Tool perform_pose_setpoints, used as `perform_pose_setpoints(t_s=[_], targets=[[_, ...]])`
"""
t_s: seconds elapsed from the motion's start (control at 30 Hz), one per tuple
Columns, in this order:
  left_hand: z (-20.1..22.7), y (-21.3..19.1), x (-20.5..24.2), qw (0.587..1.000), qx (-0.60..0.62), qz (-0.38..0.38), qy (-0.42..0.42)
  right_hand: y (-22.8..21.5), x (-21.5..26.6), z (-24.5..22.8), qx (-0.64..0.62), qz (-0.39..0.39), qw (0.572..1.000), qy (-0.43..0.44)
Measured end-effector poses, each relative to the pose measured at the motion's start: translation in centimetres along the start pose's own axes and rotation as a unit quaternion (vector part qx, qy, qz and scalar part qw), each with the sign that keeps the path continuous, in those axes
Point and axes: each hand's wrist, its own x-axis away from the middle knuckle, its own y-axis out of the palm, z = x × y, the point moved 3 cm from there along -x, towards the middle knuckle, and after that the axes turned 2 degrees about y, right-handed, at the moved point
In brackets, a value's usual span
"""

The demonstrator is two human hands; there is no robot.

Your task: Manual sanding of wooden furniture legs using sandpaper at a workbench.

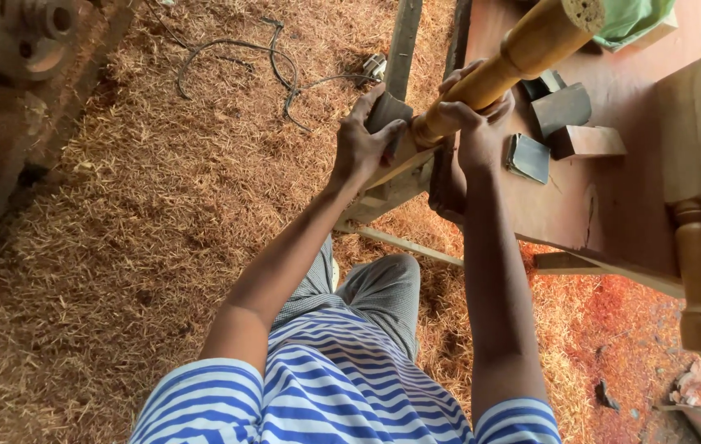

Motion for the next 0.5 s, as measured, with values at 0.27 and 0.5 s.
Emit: perform_pose_setpoints(t_s=[0.27,0.5], targets=[[5.4,-0.1,0.7,0.996,0.021,-0.003,-0.085,0.5,0.1,-0.3,0.013,0.016,1.0,-0.003],[7.7,-0.5,0.7,0.989,-0.081,-0.025,-0.119,-0.2,-2.4,1.9,0.063,0.003,0.998,0.001]])
